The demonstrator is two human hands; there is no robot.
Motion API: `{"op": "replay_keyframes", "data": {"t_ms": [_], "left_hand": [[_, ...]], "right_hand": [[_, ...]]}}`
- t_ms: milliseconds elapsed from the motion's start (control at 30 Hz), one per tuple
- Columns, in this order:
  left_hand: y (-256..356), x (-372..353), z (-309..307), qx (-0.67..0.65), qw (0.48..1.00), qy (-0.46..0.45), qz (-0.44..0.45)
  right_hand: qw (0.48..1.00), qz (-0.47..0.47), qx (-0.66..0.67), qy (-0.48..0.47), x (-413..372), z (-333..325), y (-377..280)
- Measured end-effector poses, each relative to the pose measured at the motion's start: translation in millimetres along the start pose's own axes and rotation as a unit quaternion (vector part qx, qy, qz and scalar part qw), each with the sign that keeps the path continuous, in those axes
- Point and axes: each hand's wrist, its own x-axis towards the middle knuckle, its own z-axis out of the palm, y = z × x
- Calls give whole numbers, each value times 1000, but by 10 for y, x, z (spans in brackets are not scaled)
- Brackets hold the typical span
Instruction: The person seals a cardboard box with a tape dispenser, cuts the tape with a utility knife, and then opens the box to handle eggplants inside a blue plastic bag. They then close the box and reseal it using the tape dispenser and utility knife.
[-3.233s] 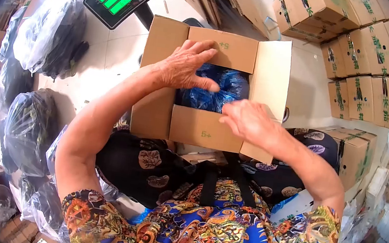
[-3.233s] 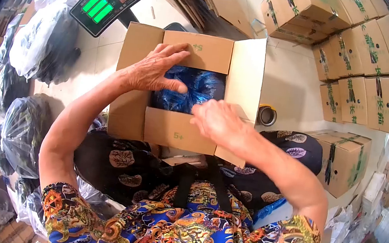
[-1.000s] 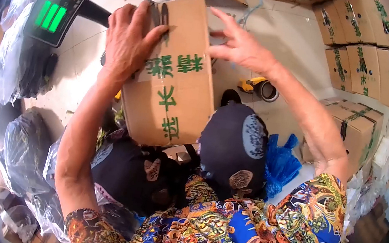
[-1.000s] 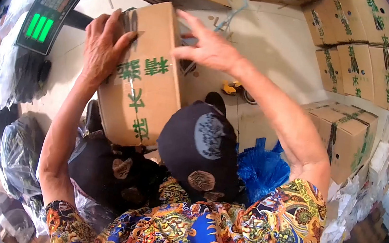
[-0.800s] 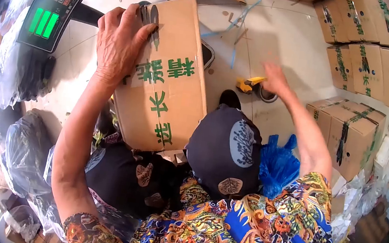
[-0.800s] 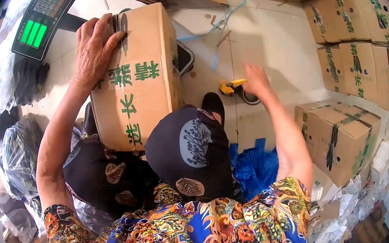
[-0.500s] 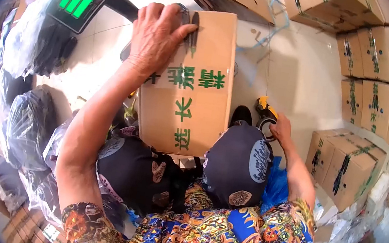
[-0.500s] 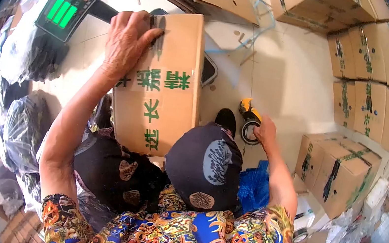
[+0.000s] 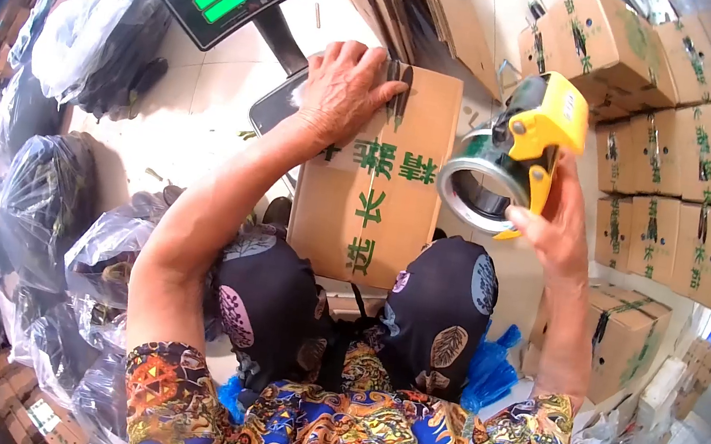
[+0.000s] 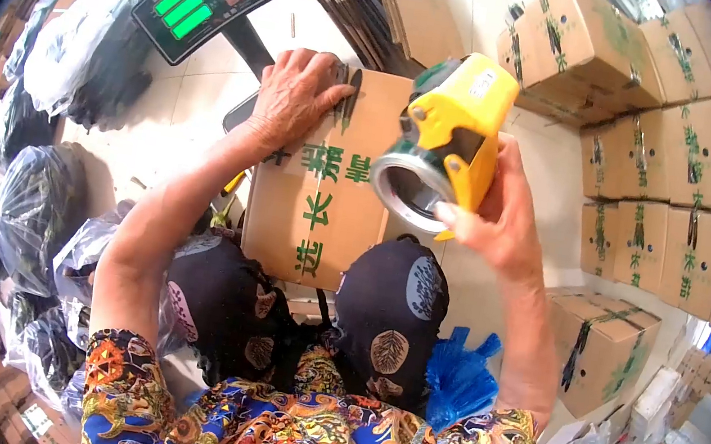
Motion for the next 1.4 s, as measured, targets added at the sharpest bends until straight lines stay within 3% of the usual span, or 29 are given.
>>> {"op": "replay_keyframes", "data": {"t_ms": [67,200,300,333,367,400,433,467,533,567,600,667,767,867,1000,1033,1167,1200,1233,1267,1400], "left_hand": [[-7,-5,12,-16,1000,15,6],[-26,-28,-31,-51,998,44,9],[-65,-89,-130,-203,970,131,13],[-37,-144,-341,-204,969,138,11],[-49,-208,-479,-360,927,83,-70],[-48,-276,-610,-505,850,25,-148],[-3,-336,-803,-583,790,-36,-187],[17,-426,-929,-616,755,-77,-212],[25,-516,-1099,-643,728,-146,-189],[64,-549,-1121,-624,727,-179,-222],[72,-585,-1055,-618,743,-174,-187],[91,-613,-1014,-676,694,-141,-202],[105,-622,-1033,-732,599,-103,-306],[28,-615,-988,-715,595,-161,-331],[6,-690,-817,-716,640,-101,-260],[8,-703,-832,-676,686,-79,-255],[-194,-934,-840,-551,783,-44,-284],[-306,-1024,-819,-582,739,-6,-339],[-513,-1140,-727,-580,730,73,-354],[-740,-1267,-628,-580,704,88,-401],[-913,-1553,-435,-633,650,111,-405]], "right_hand": [[998,-50,36,-29,47,225,-150],[990,-79,-117,1,332,578,3],[935,-154,-320,-16,519,636,282],[930,-161,-328,-28,548,646,247],[927,-165,-335,-41,538,657,208],[923,-166,-342,-54,509,660,188],[915,-172,-360,-63,495,640,200],[916,-167,-359,-63,495,651,188],[920,-155,-356,-60,478,685,180],[918,-154,-360,-58,477,694,193],[918,-156,-359,-62,480,706,196],[917,-160,-359,-66,482,710,189],[911,-154,-376,-75,490,712,159],[904,-143,-393,-84,507,748,102],[888,-141,-424,-110,565,825,-7],[880,-144,-437,-117,579,849,-37],[849,-140,-482,-165,595,938,-154],[833,-141,-510,-163,589,927,-160],[814,-143,-539,-165,569,872,-178],[794,-142,-567,-166,548,822,-192],[785,-108,-584,-178,555,869,-231]]}}
